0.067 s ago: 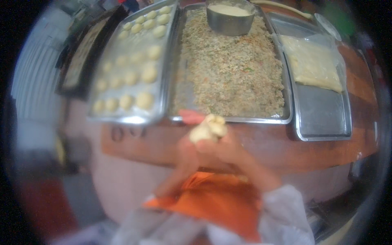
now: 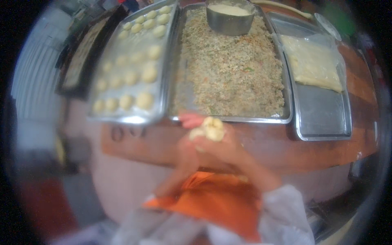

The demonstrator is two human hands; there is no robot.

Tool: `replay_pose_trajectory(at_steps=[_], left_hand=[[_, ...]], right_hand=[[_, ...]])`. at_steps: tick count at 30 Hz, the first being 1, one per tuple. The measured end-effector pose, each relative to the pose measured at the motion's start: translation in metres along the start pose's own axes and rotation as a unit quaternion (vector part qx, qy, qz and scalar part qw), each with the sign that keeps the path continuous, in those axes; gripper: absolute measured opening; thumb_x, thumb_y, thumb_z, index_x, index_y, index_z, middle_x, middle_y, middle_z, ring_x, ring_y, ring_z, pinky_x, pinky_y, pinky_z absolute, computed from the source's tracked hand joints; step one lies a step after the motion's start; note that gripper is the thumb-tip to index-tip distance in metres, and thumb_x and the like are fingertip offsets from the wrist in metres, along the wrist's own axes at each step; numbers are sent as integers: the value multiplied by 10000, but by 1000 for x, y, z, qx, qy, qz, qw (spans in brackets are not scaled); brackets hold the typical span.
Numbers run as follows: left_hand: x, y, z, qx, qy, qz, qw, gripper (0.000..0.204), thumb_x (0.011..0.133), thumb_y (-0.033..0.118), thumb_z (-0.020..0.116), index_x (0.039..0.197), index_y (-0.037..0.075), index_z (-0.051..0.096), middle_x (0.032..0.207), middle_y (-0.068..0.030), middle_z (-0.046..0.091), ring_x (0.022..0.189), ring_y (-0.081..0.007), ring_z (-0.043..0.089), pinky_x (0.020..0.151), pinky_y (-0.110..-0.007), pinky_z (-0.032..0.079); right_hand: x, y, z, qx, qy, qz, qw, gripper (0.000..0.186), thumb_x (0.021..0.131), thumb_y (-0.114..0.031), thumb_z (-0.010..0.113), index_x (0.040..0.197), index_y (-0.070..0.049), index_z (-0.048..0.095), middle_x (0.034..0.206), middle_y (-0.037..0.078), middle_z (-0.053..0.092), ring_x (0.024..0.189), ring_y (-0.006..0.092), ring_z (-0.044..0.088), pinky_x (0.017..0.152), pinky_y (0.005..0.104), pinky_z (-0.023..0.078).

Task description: The person forms dough buns by hand, filling them with a mixture from a tray and placing them onto a baking sheet. The person also rolls a long piece of dough and portions it before filling.

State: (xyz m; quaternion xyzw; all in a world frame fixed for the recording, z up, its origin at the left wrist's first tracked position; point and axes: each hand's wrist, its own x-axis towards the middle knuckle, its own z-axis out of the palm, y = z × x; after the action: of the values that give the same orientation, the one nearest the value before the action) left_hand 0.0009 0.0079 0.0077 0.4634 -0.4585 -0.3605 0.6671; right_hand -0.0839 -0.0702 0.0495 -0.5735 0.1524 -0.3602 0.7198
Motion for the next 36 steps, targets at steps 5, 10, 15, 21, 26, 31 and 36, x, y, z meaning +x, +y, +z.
replay_pose_trajectory(at_steps=[5, 10, 15, 21, 26, 31, 36], left_hand=[[1, 6, 3, 165, 64, 63, 982, 408, 783, 161, 614, 1130, -22, 503, 1096, -114, 553, 1028, -190, 522, 862, -305, 426], [-14, -13, -2, -55, 59, -80, 993, 505, 775, 248, 647, 1159, -28, 472, 1120, -122, 528, 1036, -198, 515, 848, -306, 432], [-6, -5, -6, 104, 42, 65, 992, 522, 802, 318, 611, 1169, -23, 464, 1100, -122, 534, 1030, -201, 516, 851, -307, 426], [-21, -11, -11, 3, 38, -33, 999, 475, 852, 286, 533, 1193, -35, 453, 1151, -123, 515, 1054, -195, 503, 885, -308, 405], [-24, -11, -8, 15, 38, -16, 999, 458, 880, 216, 474, 1259, -31, 404, 1227, -112, 477, 1113, -177, 463, 919, -303, 385], [-14, 4, -8, -76, 105, -167, 977, 510, 883, 134, 440, 1351, -2, 290, 1282, -117, 431, 1136, -160, 447, 928, -289, 389], [-2, 23, -10, -253, 126, -179, 942, 589, 877, 40, 416, 1402, 32, 149, 1293, -134, 414, 1044, -197, 519, 800, -288, 480]], right_hand=[[2, 11, -9, 30, -8, 24, 999, 350, 902, -292, 468, 885, 17, 631, 958, 195, 633, 1042, 296, 557, 1038, 463, 282], [1, 0, 6, 38, 11, 19, 999, 377, 917, -305, 448, 829, 23, 612, 889, 181, 647, 966, 301, 595, 1034, 482, 286], [0, 14, -13, 41, -52, 44, 997, 453, 895, -380, 482, 946, 57, 593, 1035, 197, 606, 1060, 290, 545, 1014, 452, 317], [-5, 0, 0, 148, -35, 130, 980, 288, 914, -221, 471, 975, 33, 592, 1113, 178, 577, 1101, 263, 517, 999, 398, 334], [0, 14, -5, 33, -69, 17, 997, 253, 900, -116, 492, 1122, -4, 539, 1199, 141, 530, 1128, 209, 492, 998, 315, 339], [5, 3, -7, -152, -13, 25, 988, 294, 866, -84, 539, 1155, -35, 508, 1237, 109, 492, 1087, 201, 516, 984, 318, 359], [9, -24, -17, -75, -5, 184, 980, 319, 816, -61, 597, 1121, -53, 506, 1115, 60, 518, 992, 147, 531, 870, 285, 437]])
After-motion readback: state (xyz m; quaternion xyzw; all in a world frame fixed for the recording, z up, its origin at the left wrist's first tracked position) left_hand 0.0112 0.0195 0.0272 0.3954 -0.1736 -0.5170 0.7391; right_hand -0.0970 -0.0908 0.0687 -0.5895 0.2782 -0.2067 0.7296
